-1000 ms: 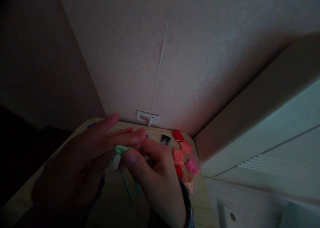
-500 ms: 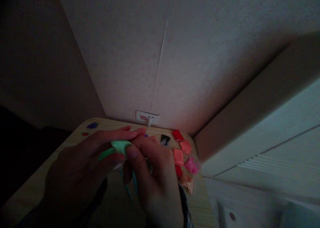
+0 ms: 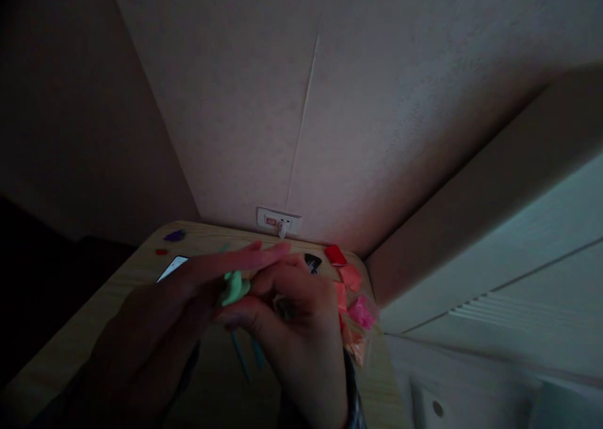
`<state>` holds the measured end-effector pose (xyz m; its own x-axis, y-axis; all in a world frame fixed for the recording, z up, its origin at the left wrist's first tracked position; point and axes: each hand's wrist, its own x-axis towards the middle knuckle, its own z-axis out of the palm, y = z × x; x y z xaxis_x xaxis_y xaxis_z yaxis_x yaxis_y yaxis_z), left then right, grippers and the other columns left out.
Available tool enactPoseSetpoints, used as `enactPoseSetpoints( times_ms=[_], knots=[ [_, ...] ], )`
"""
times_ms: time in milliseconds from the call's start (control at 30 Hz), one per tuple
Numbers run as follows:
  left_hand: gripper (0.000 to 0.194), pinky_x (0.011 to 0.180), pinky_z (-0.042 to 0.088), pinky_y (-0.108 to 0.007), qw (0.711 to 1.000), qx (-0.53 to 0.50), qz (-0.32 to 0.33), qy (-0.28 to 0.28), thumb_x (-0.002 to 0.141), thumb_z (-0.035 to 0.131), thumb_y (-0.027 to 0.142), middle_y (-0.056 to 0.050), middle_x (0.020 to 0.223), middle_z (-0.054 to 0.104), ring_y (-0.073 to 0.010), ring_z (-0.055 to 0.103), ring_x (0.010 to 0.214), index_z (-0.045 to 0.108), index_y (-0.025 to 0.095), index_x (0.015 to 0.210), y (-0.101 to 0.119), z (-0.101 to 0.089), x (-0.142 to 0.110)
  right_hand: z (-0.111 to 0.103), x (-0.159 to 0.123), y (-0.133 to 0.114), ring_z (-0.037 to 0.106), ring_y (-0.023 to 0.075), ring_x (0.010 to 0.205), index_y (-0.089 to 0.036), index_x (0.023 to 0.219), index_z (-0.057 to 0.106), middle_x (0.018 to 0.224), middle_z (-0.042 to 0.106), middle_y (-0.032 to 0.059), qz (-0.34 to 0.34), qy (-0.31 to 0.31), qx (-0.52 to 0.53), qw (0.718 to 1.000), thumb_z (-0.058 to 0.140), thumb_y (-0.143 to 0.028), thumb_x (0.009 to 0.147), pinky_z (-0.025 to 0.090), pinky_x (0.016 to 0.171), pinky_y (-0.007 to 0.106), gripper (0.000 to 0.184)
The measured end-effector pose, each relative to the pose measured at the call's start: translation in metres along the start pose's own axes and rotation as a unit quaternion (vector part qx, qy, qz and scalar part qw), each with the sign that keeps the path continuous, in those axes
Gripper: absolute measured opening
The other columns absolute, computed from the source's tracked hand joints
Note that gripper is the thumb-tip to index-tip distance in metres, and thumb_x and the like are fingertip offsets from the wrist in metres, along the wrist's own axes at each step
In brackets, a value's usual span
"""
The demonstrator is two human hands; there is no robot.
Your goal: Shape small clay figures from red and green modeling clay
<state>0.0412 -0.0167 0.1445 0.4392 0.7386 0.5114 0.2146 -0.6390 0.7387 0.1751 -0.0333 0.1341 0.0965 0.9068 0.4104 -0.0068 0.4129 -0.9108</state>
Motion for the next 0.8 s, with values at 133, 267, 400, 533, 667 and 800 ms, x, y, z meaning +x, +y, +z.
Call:
enactPoseSetpoints(
  times_ms=[133,267,400,533,667,800],
  knots=[
    [0.047,0.106,0.043,-0.038,0.998,0.045,0.035,-0.004,0.084,0.044,0.015,0.003,0.131,0.056,-0.0223,0.055,0.117,0.047,0.026,0.129,0.000,-0.001,0.000,0.002,-0.003,-0.001,0.050,0.0131,0.059,-0.019,0.064,0.064,0.062,0.057,-0.0001,-0.005,0.027,-0.066,0.997,0.064,-0.045,0.077,0.040,0.052,0.024,0.028],
    [0.045,0.110,0.036,-0.032,0.996,0.046,0.076,-0.022,0.085,0.049,0.021,0.001,0.134,0.053,-0.0190,0.051,0.121,0.046,0.021,0.130,-0.002,-0.003,0.006,0.002,-0.005,-0.006,0.046,0.0118,0.057,-0.018,0.057,0.055,0.055,0.047,-0.0019,-0.001,0.021,-0.089,0.996,0.054,-0.038,0.086,0.039,0.053,0.024,0.035],
    [0.031,0.097,0.051,-0.034,1.000,-0.005,0.017,0.006,0.083,0.058,0.029,0.000,0.114,0.068,-0.0199,0.063,0.106,0.060,0.024,0.113,-0.003,-0.004,0.011,0.003,-0.009,-0.006,0.048,0.0125,0.059,-0.019,0.059,0.055,0.057,0.050,-0.0006,0.013,0.004,-0.067,0.998,0.051,-0.034,0.088,0.040,0.056,0.025,0.033],
    [0.013,0.083,0.059,-0.040,0.995,-0.071,-0.010,0.076,0.080,0.063,0.027,-0.001,0.097,0.074,-0.0236,0.067,0.098,0.068,0.027,0.093,-0.004,-0.002,0.009,0.007,-0.010,-0.005,0.053,0.0142,0.063,-0.020,0.065,0.057,0.064,0.055,0.0019,0.013,0.021,-0.066,0.998,0.046,-0.038,0.090,0.042,0.058,0.026,0.033],
    [0.017,0.065,0.061,-0.034,0.990,-0.077,-0.019,0.119,0.087,0.052,0.022,-0.002,0.093,0.074,-0.0223,0.070,0.086,0.067,0.026,0.094,-0.005,-0.001,0.005,0.004,-0.007,-0.008,0.057,0.0146,0.072,-0.020,0.067,0.059,0.070,0.060,0.0018,0.015,-0.072,-0.064,0.995,0.040,-0.039,0.093,0.042,0.065,0.027,0.037],
    [0.029,0.047,0.054,-0.020,0.992,-0.022,-0.019,0.122,0.089,0.043,0.018,0.003,0.084,0.074,-0.0121,0.068,0.060,0.064,0.030,0.105,-0.003,-0.003,0.004,-0.001,-0.003,-0.011,0.057,0.0160,0.080,-0.023,0.088,0.065,0.088,0.066,0.0033,0.021,-0.124,-0.071,0.990,0.047,-0.038,0.091,0.041,0.060,0.026,0.024]
  ],
)
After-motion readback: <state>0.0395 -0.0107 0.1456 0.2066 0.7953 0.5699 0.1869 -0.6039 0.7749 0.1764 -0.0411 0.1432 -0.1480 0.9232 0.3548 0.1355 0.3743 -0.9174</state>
